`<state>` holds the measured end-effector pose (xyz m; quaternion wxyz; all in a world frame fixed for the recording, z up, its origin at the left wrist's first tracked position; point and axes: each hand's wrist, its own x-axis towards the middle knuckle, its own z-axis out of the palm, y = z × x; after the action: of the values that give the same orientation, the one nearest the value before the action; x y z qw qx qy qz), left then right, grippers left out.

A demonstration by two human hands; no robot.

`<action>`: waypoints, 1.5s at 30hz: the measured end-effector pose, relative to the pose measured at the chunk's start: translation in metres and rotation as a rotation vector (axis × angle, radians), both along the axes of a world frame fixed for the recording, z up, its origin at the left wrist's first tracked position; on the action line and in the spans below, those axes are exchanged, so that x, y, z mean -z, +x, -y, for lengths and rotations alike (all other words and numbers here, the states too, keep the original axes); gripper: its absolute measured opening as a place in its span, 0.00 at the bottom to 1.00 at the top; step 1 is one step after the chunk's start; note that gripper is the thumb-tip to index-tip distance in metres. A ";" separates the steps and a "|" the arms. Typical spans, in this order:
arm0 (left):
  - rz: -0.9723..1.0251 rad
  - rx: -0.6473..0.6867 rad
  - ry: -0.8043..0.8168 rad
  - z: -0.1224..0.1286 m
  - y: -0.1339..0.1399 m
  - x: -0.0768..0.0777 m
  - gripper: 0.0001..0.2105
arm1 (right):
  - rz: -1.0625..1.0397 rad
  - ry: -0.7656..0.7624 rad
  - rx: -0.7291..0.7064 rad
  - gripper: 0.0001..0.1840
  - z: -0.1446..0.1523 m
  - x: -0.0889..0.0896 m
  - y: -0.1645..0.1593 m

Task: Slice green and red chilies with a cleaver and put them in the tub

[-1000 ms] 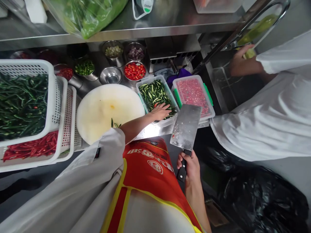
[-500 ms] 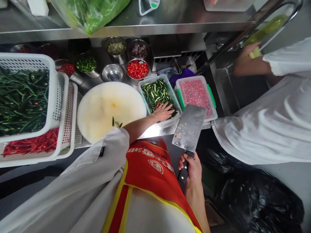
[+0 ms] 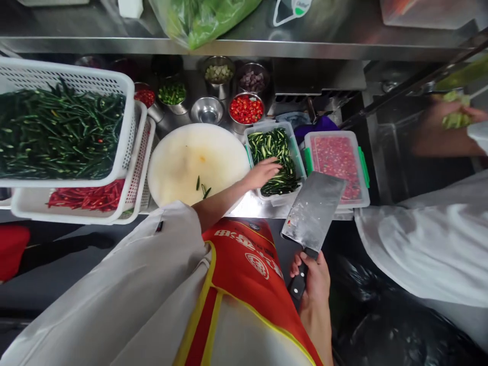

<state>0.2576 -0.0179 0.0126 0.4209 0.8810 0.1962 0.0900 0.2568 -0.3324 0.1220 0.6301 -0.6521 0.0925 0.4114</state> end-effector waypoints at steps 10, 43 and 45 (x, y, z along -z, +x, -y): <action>-0.295 -0.502 0.287 -0.017 -0.226 0.008 0.20 | -0.087 -0.030 -0.653 0.13 -0.032 0.052 -0.006; 0.011 -0.182 0.168 0.013 0.002 0.003 0.11 | 0.235 -0.017 -0.066 0.18 -0.082 0.024 0.051; -0.017 -0.269 0.101 -0.001 -0.030 -0.011 0.13 | 0.237 -0.018 -0.085 0.18 -0.082 0.022 0.049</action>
<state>0.2276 -0.0172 0.0236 0.3584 0.8676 0.3114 0.1479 0.3060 -0.2508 0.1000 0.6129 -0.7050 -0.0066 0.3568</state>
